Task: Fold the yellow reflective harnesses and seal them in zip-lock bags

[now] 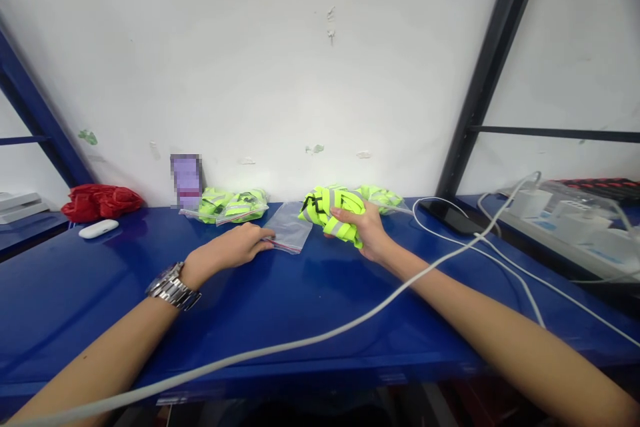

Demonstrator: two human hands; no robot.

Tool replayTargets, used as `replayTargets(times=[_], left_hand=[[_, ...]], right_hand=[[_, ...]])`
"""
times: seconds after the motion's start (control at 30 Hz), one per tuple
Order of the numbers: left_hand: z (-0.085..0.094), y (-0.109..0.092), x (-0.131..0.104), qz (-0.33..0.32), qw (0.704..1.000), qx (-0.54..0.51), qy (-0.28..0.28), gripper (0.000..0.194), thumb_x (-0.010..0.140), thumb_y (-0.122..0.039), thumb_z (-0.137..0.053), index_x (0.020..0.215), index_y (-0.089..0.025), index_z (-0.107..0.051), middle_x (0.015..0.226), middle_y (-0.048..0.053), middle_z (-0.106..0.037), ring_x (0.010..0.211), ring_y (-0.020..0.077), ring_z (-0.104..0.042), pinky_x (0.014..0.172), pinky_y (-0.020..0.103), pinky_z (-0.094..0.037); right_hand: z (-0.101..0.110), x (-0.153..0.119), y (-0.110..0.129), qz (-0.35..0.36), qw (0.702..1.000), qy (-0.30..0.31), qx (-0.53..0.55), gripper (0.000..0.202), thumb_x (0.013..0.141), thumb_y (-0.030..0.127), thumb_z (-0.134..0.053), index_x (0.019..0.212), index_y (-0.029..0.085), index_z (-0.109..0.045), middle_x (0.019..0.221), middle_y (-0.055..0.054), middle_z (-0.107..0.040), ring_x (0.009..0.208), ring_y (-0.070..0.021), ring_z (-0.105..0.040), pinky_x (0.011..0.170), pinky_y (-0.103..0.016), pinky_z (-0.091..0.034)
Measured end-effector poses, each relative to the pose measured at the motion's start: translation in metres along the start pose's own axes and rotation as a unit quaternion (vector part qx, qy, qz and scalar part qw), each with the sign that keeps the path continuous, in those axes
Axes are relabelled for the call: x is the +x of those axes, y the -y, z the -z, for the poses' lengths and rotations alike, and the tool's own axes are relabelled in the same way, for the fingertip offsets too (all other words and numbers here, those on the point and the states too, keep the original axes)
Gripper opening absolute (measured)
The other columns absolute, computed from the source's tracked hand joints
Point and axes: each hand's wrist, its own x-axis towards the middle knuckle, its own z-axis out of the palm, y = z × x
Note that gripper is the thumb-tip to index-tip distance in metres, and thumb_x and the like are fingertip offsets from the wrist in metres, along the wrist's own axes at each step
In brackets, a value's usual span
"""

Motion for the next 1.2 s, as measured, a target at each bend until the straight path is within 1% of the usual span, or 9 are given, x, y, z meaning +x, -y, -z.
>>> replayTargets(times=[0.13,0.23,0.4,0.53,0.67,0.77,0.93,1.07,1.2], left_hand=[[-0.006,-0.025,0.006,-0.028,0.979,0.198,0.027,0.029,0.091,-0.02,-0.038,0.084,-0.017,-0.065,0.07,0.011,-0.064,0.064,0.0246,-0.059,0.065,0.032,-0.039],[-0.014,-0.041,0.013,-0.025,0.956,0.292,0.0,0.028,0.092,-0.018,-0.034,0.089,-0.013,-0.061,0.071,0.012,-0.062,0.061,0.024,-0.058,0.058,0.032,-0.038],[-0.02,-0.051,0.029,0.035,0.947,0.293,-0.125,0.028,0.094,-0.025,-0.035,0.085,-0.012,-0.059,0.065,0.009,-0.061,0.056,0.0197,-0.057,0.054,0.03,-0.035],[-0.02,-0.052,0.037,0.08,0.932,0.289,-0.202,0.036,0.097,-0.023,-0.025,0.086,-0.011,-0.057,0.064,0.011,-0.061,0.056,0.0205,-0.057,0.055,0.031,-0.033],[-0.027,-0.058,0.035,0.056,0.935,0.279,-0.211,0.036,0.098,-0.032,-0.028,0.085,-0.014,-0.056,0.059,0.006,-0.057,0.052,0.0181,-0.054,0.053,0.029,-0.031],[-0.028,-0.062,0.032,-0.044,0.94,0.287,-0.177,0.04,0.1,-0.033,-0.025,0.083,-0.014,-0.056,0.059,0.004,-0.055,0.054,0.0173,-0.052,0.057,0.03,-0.036],[-0.012,-0.048,0.029,-0.198,0.916,0.32,-0.138,0.037,0.091,-0.049,-0.049,0.107,-0.016,-0.056,0.103,0.015,-0.06,0.097,0.0286,-0.055,0.083,0.043,-0.044],[-0.002,-0.032,0.033,-0.222,0.91,0.318,-0.145,0.044,0.083,-0.048,-0.063,0.116,-0.021,-0.052,0.141,0.02,-0.035,0.121,0.036,-0.044,0.094,0.048,-0.041],[-0.002,-0.034,0.041,-0.226,0.923,0.263,-0.166,0.061,0.079,-0.059,-0.061,0.122,-0.019,-0.043,0.143,0.02,-0.037,0.124,0.0333,-0.045,0.101,0.049,-0.038]], right_hand=[[0.001,0.0,0.001,-0.009,1.0,-0.002,0.006,0.041,0.054,0.029,-0.086,0.085,0.013,-0.065,0.077,-0.007,-0.069,0.065,-0.0246,-0.066,0.053,-0.042,-0.06],[0.001,-0.001,0.004,-0.018,1.0,0.007,0.018,0.043,0.054,0.029,-0.086,0.088,0.013,-0.065,0.079,-0.008,-0.07,0.068,-0.0258,-0.067,0.054,-0.043,-0.061],[-0.001,-0.004,0.006,-0.034,0.999,0.039,0.013,0.041,0.056,0.029,-0.084,0.088,0.013,-0.065,0.079,-0.007,-0.07,0.068,-0.0257,-0.066,0.052,-0.042,-0.06],[-0.002,-0.004,0.002,-0.06,0.998,0.003,-0.026,0.04,0.052,0.027,-0.085,0.083,0.013,-0.064,0.074,-0.007,-0.069,0.061,-0.0253,-0.066,0.049,-0.043,-0.06],[-0.002,-0.002,-0.003,-0.097,0.994,-0.037,-0.041,0.04,0.053,0.023,-0.083,0.088,0.015,-0.063,0.077,-0.007,-0.069,0.064,-0.0272,-0.067,0.048,-0.044,-0.059],[-0.001,-0.001,-0.005,-0.122,0.99,-0.052,-0.041,0.037,0.056,0.021,-0.081,0.087,0.014,-0.063,0.078,-0.007,-0.069,0.064,-0.0262,-0.067,0.049,-0.043,-0.059],[0.006,0.0,-0.003,-0.142,0.988,-0.043,-0.051,0.035,0.06,0.022,-0.08,0.09,0.013,-0.066,0.084,-0.011,-0.071,0.071,-0.0271,-0.068,0.053,-0.041,-0.061],[0.009,0.001,-0.001,-0.137,0.989,-0.002,-0.046,0.039,0.062,0.025,-0.08,0.097,0.013,-0.067,0.09,-0.011,-0.072,0.073,-0.027,-0.069,0.053,-0.04,-0.061],[0.006,-0.002,0.004,-0.124,0.991,0.03,-0.046,0.043,0.061,0.027,-0.08,0.1,0.015,-0.066,0.09,-0.01,-0.071,0.073,-0.0267,-0.069,0.053,-0.04,-0.061]])
